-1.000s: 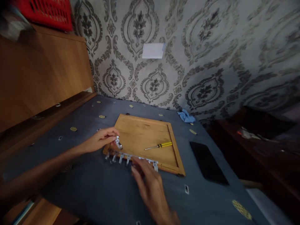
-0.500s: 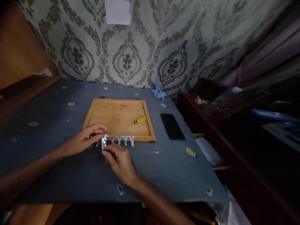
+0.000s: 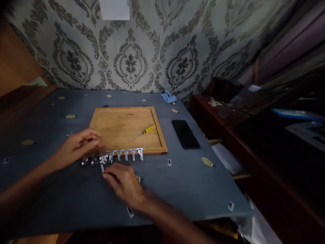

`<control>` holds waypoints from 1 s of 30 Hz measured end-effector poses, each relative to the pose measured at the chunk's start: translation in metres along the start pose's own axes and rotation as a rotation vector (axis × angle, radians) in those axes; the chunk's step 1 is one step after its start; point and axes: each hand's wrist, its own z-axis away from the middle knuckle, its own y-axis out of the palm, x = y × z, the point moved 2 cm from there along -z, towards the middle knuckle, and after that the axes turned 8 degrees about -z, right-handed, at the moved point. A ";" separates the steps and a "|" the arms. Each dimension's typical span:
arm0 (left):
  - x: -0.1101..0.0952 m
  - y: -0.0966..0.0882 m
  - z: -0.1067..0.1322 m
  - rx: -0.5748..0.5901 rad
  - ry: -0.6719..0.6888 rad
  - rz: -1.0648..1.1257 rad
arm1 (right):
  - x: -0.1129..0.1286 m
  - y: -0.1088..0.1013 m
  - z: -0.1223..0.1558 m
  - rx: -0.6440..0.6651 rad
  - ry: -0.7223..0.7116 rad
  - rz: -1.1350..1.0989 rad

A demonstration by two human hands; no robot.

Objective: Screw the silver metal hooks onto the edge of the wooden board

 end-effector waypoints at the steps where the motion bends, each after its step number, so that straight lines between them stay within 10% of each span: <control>1: 0.005 -0.009 -0.002 -0.053 -0.004 -0.039 | -0.001 0.001 0.001 0.023 -0.017 0.010; 10: 0.064 -0.112 -0.014 -0.831 -0.257 0.353 | -0.005 0.002 0.002 0.097 -0.066 0.068; 13: 0.046 -0.094 -0.016 -0.657 -0.240 0.379 | -0.002 0.003 0.002 0.107 -0.089 0.076; 20: -0.023 0.001 -0.030 0.144 0.129 0.033 | 0.003 -0.001 0.008 0.150 -0.155 0.231; 26: -0.047 0.037 -0.064 0.299 0.339 -0.086 | 0.010 -0.023 0.032 0.117 -0.138 0.278; 30: -0.058 0.054 -0.074 0.334 0.367 -0.124 | 0.012 -0.052 0.056 -0.152 -0.029 0.176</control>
